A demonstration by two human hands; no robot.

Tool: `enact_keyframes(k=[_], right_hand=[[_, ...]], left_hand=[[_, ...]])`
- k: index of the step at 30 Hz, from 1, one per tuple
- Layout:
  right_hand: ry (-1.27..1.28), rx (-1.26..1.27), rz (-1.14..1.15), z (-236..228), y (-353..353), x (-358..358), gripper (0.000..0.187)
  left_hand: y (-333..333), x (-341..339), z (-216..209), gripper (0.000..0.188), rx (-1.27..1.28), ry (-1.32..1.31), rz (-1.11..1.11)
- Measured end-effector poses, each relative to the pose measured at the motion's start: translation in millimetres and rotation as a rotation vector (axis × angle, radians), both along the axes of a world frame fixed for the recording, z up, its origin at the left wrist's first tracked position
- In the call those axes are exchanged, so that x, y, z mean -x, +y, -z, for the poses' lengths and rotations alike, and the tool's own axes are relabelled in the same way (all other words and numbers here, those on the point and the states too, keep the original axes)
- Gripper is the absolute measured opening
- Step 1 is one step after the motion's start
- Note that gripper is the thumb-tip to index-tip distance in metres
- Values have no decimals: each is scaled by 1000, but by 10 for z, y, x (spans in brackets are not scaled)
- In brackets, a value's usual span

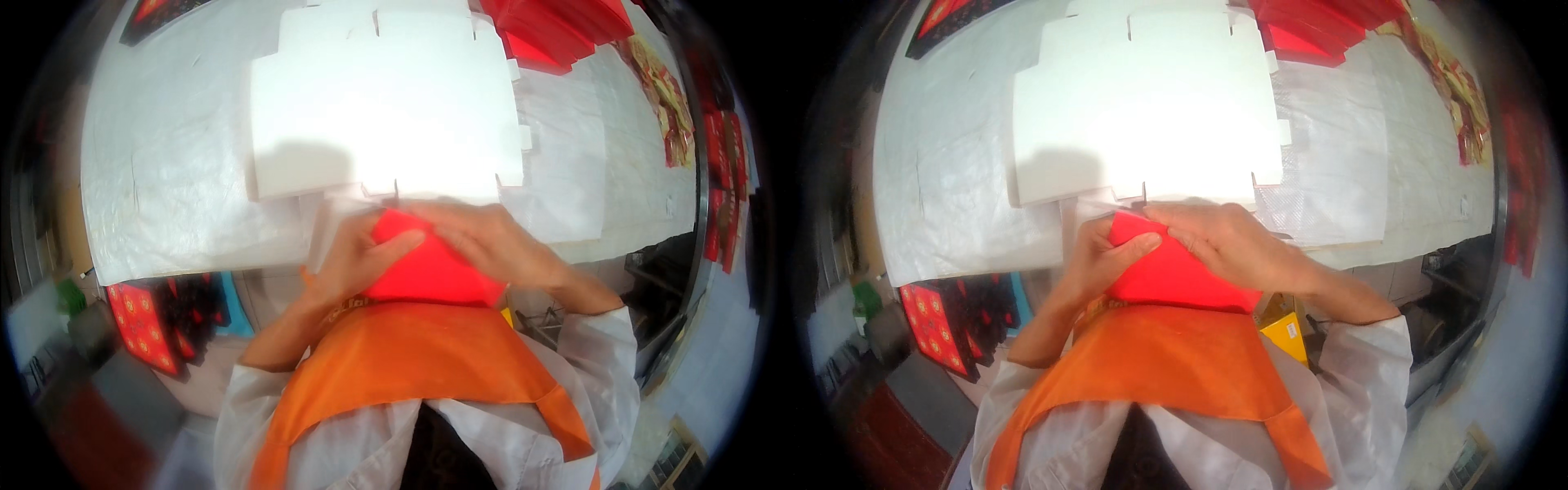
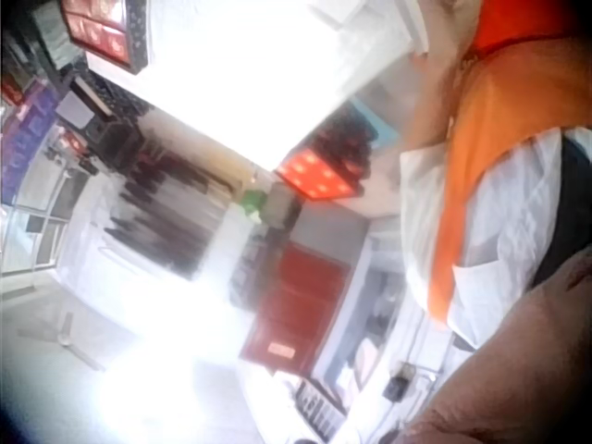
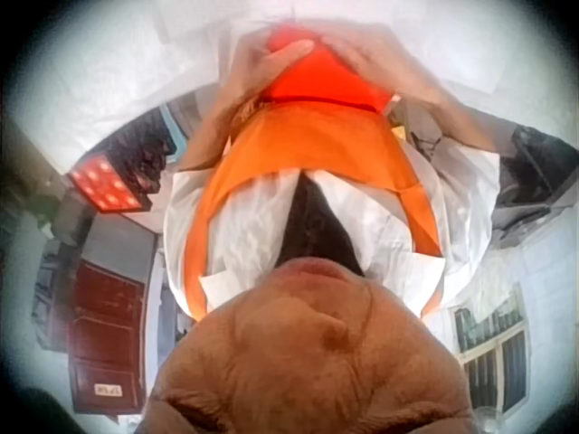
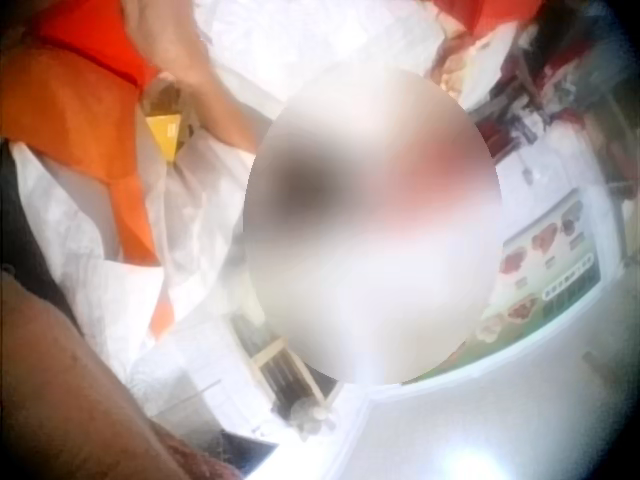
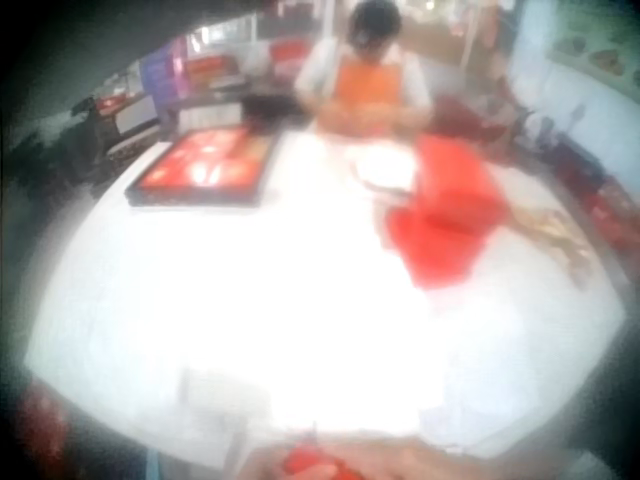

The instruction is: The person assembles small red boxes by folding white cardboard pieces and inserting them into red plastic shells. They repeatedly pick up a white piece, fold it, and place it into a red shell, then stack the finished units on the table.

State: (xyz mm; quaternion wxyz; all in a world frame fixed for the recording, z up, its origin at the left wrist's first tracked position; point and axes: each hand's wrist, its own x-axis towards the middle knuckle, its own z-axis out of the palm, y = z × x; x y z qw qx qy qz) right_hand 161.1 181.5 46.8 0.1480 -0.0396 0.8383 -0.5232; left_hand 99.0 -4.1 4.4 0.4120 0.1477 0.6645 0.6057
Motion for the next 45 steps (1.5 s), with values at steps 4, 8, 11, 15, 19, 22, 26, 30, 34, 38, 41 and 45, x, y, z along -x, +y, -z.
enact_keyframes(k=[4,8,11,15,19,22,26,30,34,38,41,45], right_hand=[[-55,-110,-24,-196,65,135,28],[45,-131,-28,-243,84,183,24],[62,-103,-12,-237,49,173,22],[73,-96,15,-212,-8,132,22],[-66,-24,-32,-331,43,190,25],[57,148,-90,-198,187,200,35],[-165,274,-69,-244,403,238,63],[-269,256,-104,-260,319,168,78],[-86,314,-7,-220,155,162,69],[82,226,-74,-297,107,331,49],[110,215,25,-158,69,325,36],[16,294,140,-26,51,320,28]], left_hand=[[-13,76,-132,19,5,-106,-18],[-47,112,-140,20,-36,-162,-54],[-67,118,-157,19,-62,-172,-67],[-90,166,-163,19,-72,-151,-40],[-134,237,-159,20,-66,-73,23],[-179,452,-298,21,-52,-14,60],[-223,685,-377,24,-51,190,101],[-195,894,-578,23,48,295,157],[-151,1000,-612,23,12,352,195],[-98,926,-605,24,40,323,162],[-112,863,-461,25,89,284,112],[-104,806,-331,26,115,227,87]])
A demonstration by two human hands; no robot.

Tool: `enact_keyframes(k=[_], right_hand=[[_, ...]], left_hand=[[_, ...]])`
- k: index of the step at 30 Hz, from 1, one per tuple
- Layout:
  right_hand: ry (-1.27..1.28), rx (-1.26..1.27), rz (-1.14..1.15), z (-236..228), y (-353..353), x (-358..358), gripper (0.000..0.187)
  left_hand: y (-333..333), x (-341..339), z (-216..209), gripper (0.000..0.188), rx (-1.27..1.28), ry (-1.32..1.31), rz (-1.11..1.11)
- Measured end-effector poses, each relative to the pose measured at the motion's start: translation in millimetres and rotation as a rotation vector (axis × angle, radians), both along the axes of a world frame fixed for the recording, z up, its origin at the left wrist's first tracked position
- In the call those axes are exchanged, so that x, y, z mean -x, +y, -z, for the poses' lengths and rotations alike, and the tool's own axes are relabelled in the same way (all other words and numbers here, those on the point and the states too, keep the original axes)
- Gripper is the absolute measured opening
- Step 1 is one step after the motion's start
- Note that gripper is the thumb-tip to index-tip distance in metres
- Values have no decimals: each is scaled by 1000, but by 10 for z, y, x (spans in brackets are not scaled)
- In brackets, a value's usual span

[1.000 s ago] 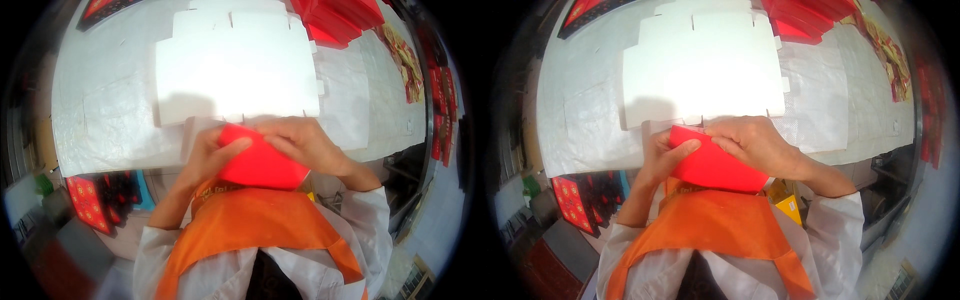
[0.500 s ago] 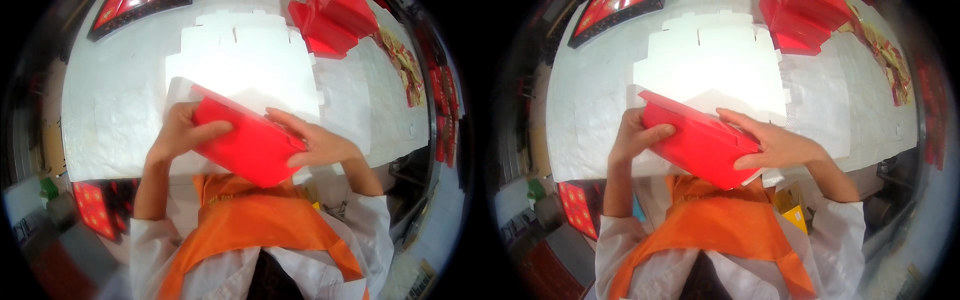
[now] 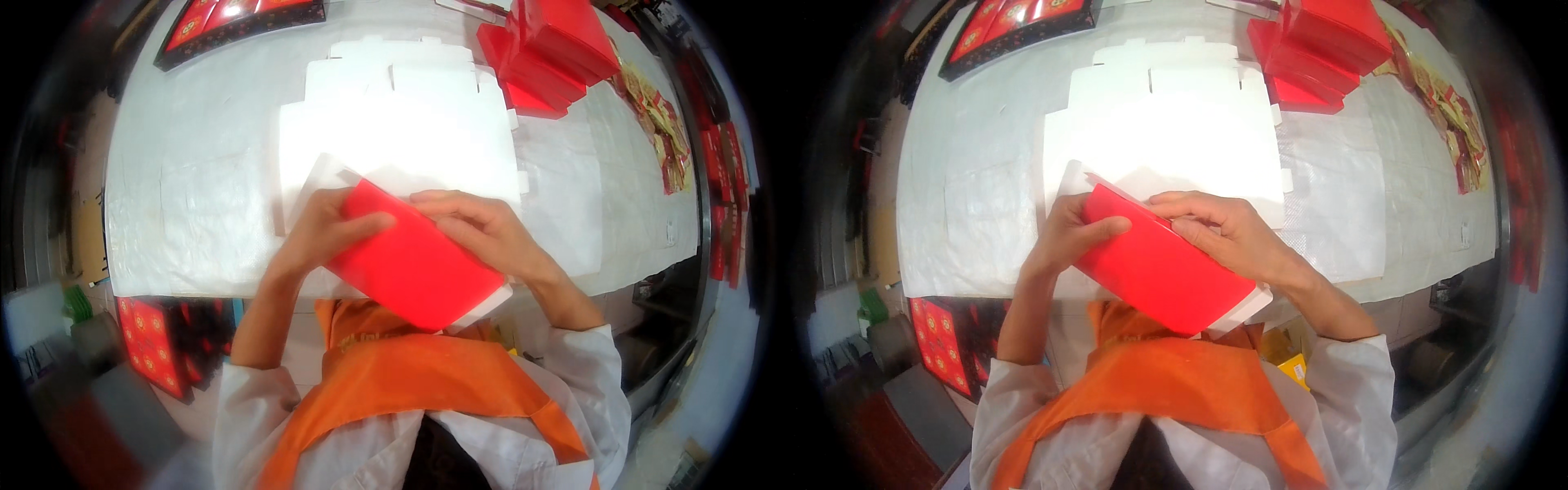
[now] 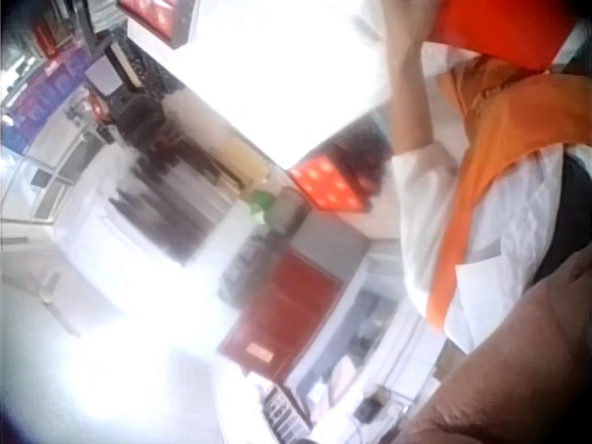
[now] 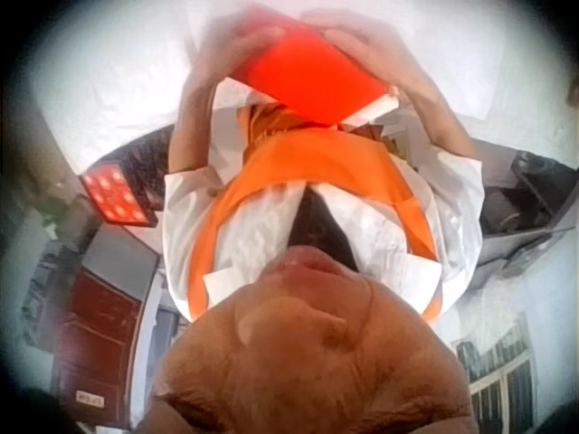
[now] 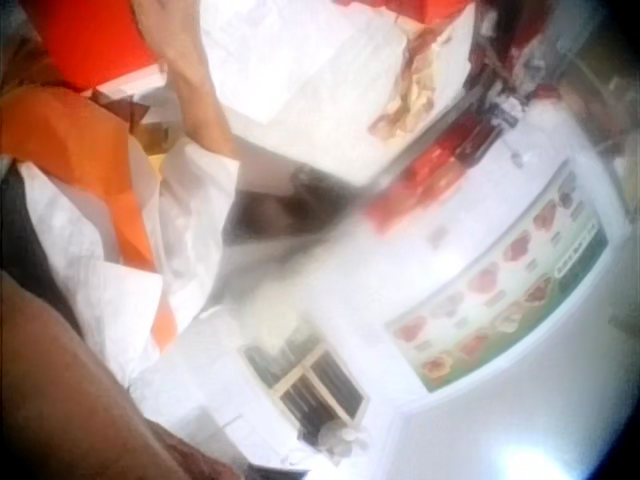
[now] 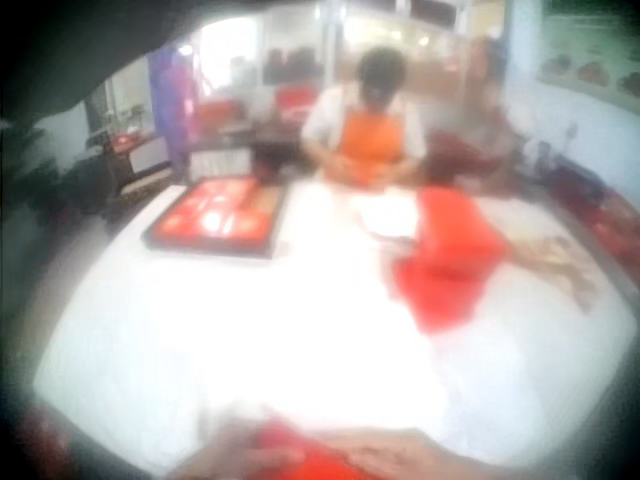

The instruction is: The person assembles small red boxes by folding white cardboard pieces and inserting them into red plastic shells. They repeatedly pick up a white piece, fold it, and place it into a red shell, then stack the finished units on the table.

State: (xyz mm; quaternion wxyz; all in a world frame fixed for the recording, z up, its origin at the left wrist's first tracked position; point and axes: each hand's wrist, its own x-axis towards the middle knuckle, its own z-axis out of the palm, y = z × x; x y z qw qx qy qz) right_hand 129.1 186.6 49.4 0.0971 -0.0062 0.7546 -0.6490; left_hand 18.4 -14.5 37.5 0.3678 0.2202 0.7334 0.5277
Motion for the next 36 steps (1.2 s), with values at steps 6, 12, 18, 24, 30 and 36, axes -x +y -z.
enact_keyframes(k=[6,12,18,24,30,36], right_hand=[[152,-476,-43,-71,-19,67,19],[492,-755,-34,5,-81,72,17],[457,-704,-88,-40,-110,50,25],[426,-708,-105,-92,-153,-20,29],[250,-410,-70,-37,-123,-51,23],[-249,36,30,56,-111,74,12]], left_hand=[[-14,-23,111,25,-33,-67,10],[12,-9,144,23,16,-102,7],[-23,-51,159,22,-56,-196,-22],[-39,-78,174,21,-89,-226,-6],[-80,-87,188,27,-123,-263,35],[-88,-149,266,29,-68,-276,30]])
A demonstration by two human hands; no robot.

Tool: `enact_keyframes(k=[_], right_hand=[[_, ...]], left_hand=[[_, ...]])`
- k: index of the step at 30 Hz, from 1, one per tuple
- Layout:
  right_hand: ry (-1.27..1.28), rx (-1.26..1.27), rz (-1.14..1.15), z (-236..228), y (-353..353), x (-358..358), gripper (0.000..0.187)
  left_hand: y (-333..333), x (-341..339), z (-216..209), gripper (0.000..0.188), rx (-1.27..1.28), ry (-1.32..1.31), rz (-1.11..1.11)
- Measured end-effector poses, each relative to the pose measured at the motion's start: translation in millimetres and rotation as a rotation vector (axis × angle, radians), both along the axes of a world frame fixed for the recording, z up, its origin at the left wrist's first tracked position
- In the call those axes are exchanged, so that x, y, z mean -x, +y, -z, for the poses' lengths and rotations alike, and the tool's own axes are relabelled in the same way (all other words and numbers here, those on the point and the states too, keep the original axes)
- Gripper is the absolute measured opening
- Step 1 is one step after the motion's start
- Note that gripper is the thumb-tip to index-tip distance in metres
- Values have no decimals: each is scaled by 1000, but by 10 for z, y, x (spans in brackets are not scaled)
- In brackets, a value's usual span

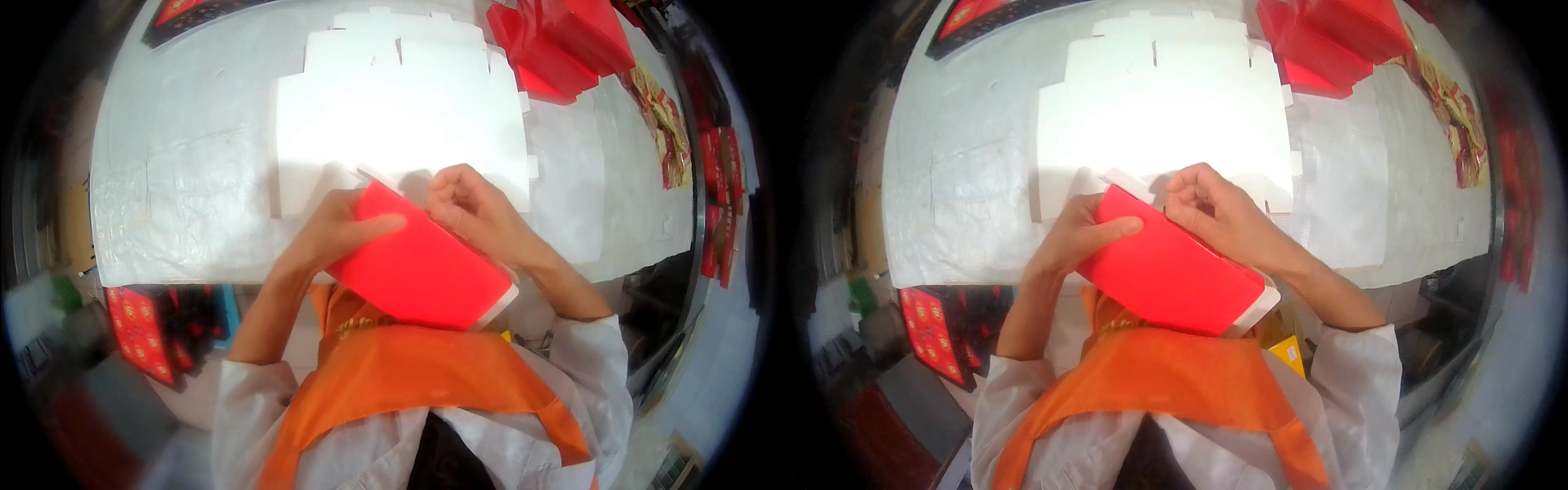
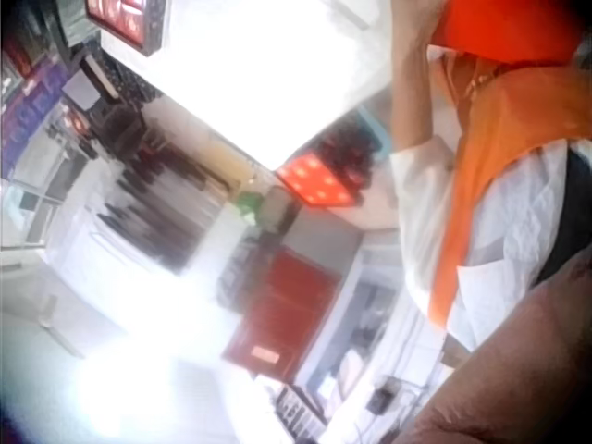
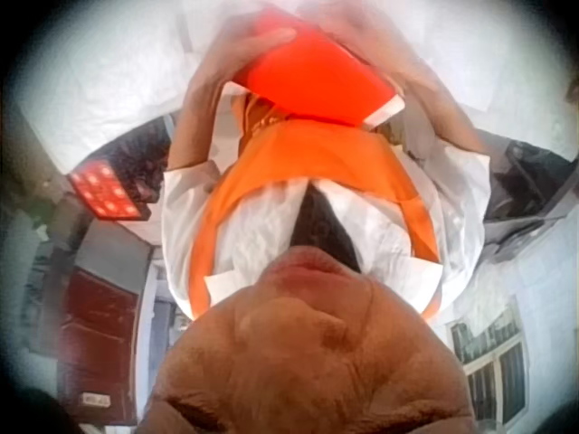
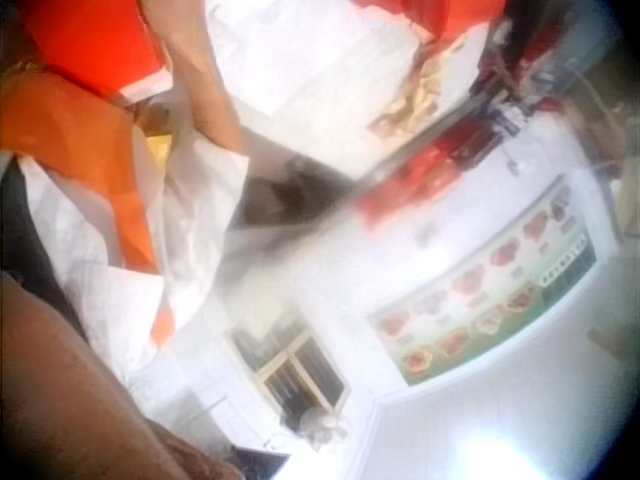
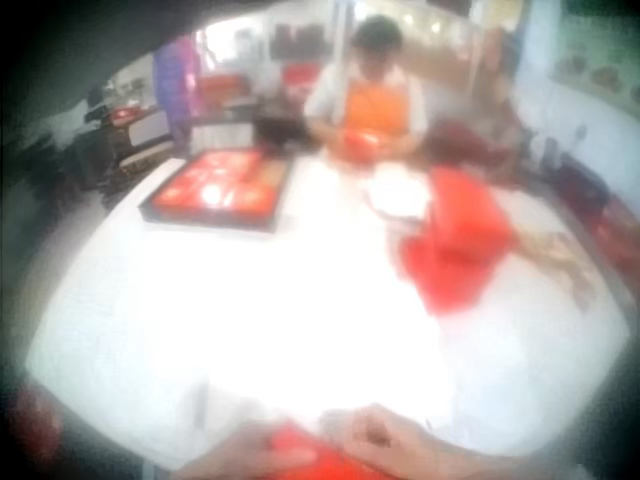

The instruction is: The person assembles small red boxes by folding white cardboard pieces and inserting them into red plastic shells. They repeatedly pick up a white piece, fold it, and place it into a red shell, then stack the finished units on the table.

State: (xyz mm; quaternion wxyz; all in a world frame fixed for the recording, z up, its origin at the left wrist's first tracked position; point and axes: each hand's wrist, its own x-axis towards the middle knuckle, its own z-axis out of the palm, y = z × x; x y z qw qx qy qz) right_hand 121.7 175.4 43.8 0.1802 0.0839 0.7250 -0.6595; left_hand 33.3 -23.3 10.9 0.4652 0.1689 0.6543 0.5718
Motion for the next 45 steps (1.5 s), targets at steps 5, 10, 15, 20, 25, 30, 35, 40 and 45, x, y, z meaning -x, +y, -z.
enact_keyframes(k=[5,10,15,20,25,30,35,40,45], right_hand=[[-132,204,-116,70,15,70,19],[-208,359,-193,-35,-72,113,32],[-381,603,-73,-23,-129,68,40],[-434,610,-50,14,-134,73,36],[-440,550,-107,-65,-141,117,39],[-240,427,-153,-23,-170,54,43],[-284,369,-139,-96,-166,47,43],[-318,443,-97,-141,-174,36,41],[-292,419,-105,-129,-183,18,41]], left_hand=[[-76,-38,-73,29,7,147,-20],[-127,-106,13,29,-73,136,-2],[-156,-166,30,29,27,6,18],[-132,-193,-63,30,-61,-145,-19],[-125,-221,-51,25,-113,-199,-82],[-138,-217,-111,23,-85,-193,-70],[-123,-233,-54,22,-87,-83,-67],[-108,-232,-72,21,-59,-152,-83],[-109,-245,-64,20,-79,-170,-88]])
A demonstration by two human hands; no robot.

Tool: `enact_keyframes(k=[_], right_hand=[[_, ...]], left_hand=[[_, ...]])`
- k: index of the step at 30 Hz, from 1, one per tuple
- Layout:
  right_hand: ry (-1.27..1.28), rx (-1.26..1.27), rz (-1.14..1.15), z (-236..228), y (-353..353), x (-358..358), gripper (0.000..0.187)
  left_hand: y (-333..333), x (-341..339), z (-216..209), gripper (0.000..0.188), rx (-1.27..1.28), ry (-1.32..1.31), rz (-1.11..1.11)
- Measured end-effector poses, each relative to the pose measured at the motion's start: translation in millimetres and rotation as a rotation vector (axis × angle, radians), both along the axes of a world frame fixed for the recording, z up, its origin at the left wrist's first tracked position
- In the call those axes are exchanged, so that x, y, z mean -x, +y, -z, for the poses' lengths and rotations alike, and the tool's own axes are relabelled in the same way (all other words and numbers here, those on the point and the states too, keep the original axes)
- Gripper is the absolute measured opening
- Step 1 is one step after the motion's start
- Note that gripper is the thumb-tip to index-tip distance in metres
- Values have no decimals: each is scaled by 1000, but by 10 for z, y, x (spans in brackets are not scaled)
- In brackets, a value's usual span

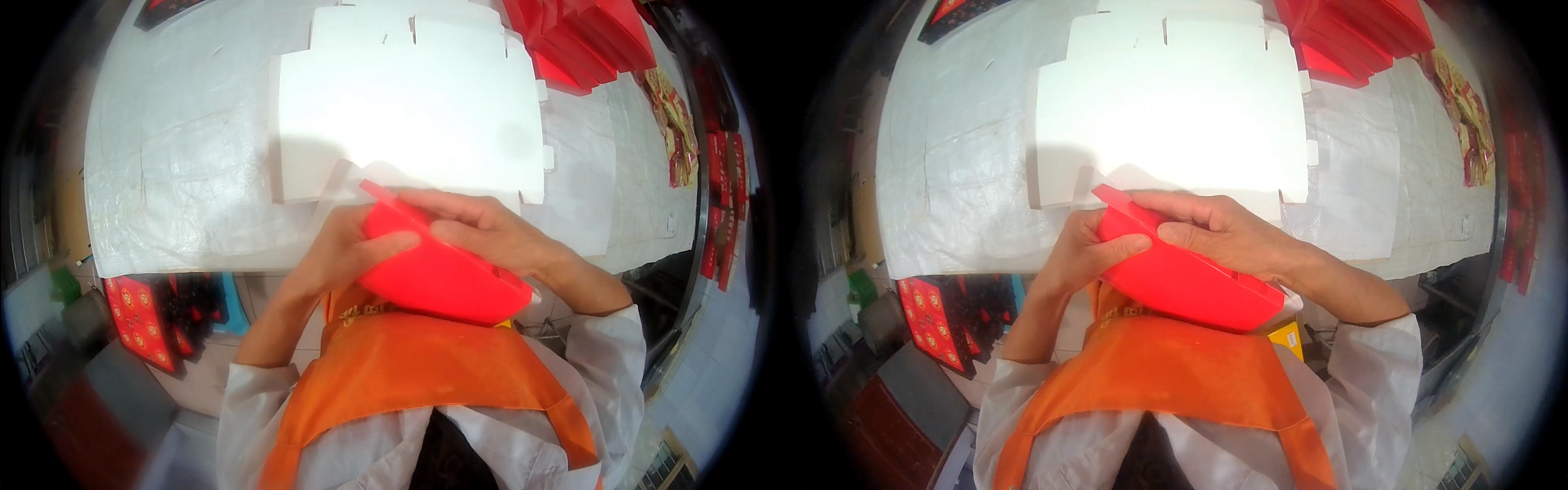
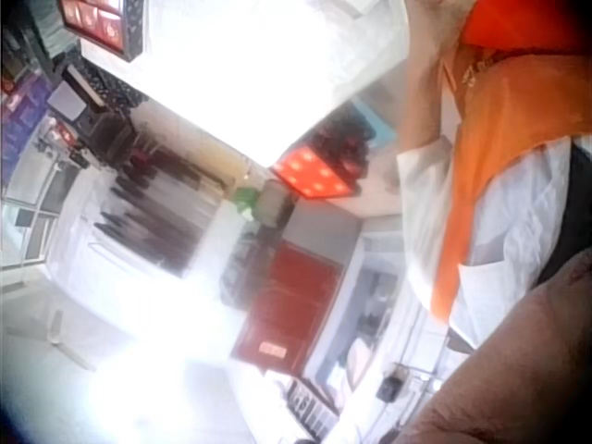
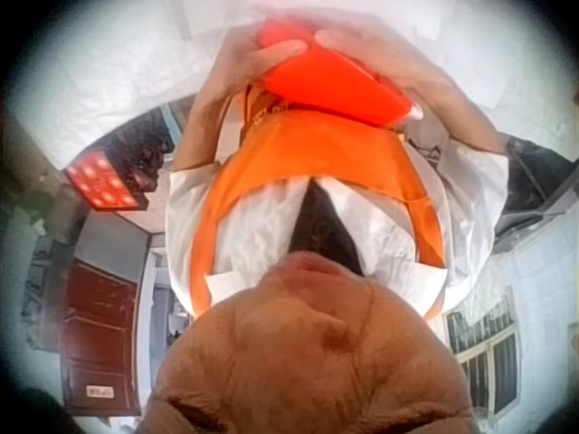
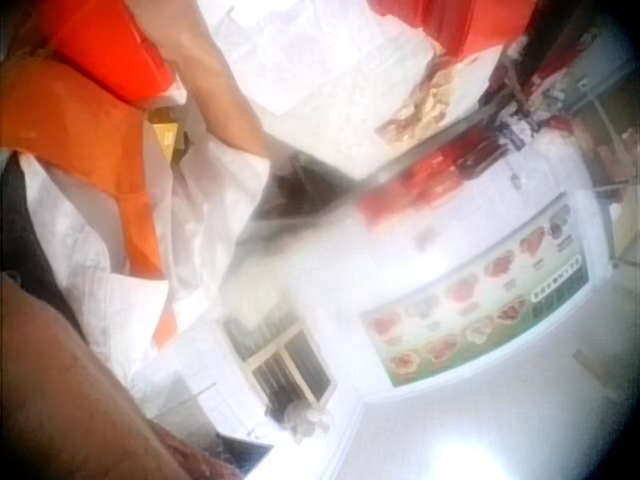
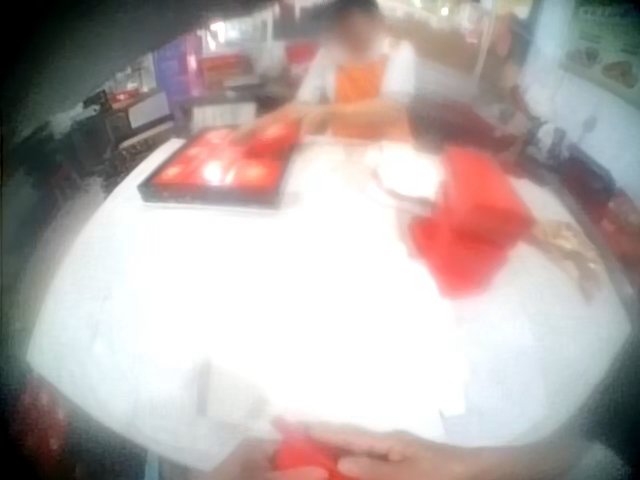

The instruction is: The person assembles small red boxes by folding white cardboard pieces and inserting them into red plastic shells. They repeatedly pick up a white piece, fold it, and place it into a red shell, then stack the finished units on the table.

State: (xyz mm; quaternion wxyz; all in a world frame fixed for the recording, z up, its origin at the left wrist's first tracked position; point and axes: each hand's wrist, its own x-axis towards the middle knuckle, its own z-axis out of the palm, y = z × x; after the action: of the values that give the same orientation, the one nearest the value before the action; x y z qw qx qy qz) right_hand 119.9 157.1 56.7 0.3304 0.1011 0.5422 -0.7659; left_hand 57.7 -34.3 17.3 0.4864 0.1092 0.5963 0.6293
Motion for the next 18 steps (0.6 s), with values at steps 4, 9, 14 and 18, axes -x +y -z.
enact_keyframes(k=[4,9,14,18], right_hand=[[7,-24,-30,-25,17,16,41],[16,-14,3,17,12,-22,40],[416,-387,-149,118,1,-114,42],[604,-548,-212,196,-66,-218,41]], left_hand=[[7,-4,4,20,1,17,2],[28,23,-13,22,28,51,10],[42,-12,4,23,-26,57,4],[24,-133,132,24,57,125,23]])
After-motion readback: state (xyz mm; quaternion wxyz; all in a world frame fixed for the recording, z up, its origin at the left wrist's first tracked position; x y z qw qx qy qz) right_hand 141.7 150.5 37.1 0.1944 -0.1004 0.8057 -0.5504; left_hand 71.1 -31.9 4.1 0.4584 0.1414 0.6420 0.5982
